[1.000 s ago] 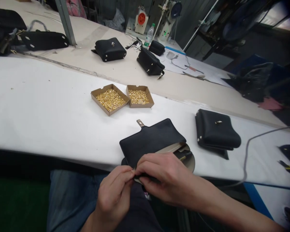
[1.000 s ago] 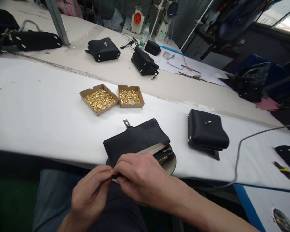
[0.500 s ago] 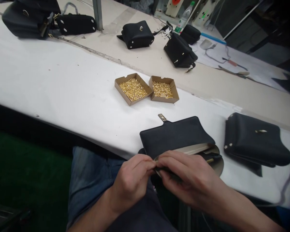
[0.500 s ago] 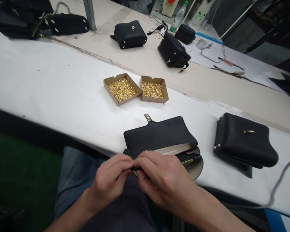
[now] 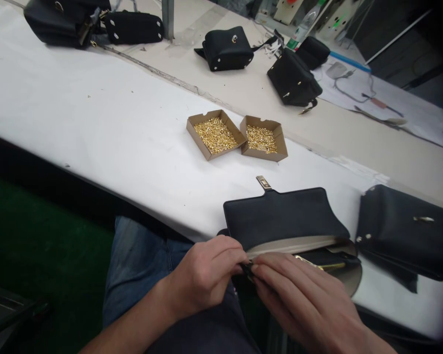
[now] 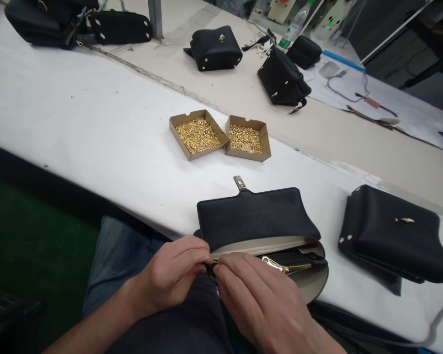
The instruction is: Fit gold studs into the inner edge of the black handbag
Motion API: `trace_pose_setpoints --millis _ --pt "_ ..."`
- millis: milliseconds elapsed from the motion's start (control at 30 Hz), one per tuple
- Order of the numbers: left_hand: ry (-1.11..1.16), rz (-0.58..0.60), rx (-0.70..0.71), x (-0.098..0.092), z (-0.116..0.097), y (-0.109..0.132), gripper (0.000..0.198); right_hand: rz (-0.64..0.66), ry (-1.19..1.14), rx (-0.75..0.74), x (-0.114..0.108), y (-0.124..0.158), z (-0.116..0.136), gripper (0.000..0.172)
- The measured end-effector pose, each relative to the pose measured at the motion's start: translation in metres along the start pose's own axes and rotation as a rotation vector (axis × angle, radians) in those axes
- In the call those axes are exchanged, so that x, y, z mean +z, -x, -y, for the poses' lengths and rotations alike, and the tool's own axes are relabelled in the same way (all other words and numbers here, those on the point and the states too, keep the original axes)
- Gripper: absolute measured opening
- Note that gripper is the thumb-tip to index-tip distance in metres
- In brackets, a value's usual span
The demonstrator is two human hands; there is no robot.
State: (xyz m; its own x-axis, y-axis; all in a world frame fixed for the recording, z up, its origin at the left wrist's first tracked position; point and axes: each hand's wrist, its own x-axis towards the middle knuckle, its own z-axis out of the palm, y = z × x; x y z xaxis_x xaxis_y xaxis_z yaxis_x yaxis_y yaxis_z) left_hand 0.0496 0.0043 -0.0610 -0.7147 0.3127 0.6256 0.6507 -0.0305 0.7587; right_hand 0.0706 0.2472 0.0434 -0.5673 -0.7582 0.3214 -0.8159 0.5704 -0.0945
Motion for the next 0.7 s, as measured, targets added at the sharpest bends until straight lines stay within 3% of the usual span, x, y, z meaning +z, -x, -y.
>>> trace_pose_setpoints --millis 267,500,700 --pt "-0.093 -0.056 0.113 0.008 0.003 0.012 0.027 0.026 -0.063 0.087 -0.002 -0.004 0.003 0.015" --pt "-0.071 -0.098 0.095 0.012 0.003 0.018 0.026 0.116 -0.267 0.11 0.001 -0.017 -0.004 0.019" --pt "-0.006 -0.135 0.03 0.015 0.007 0.023 0.024 0.139 -0.258 0.164 0.001 -0.02 -0.003 0.027"
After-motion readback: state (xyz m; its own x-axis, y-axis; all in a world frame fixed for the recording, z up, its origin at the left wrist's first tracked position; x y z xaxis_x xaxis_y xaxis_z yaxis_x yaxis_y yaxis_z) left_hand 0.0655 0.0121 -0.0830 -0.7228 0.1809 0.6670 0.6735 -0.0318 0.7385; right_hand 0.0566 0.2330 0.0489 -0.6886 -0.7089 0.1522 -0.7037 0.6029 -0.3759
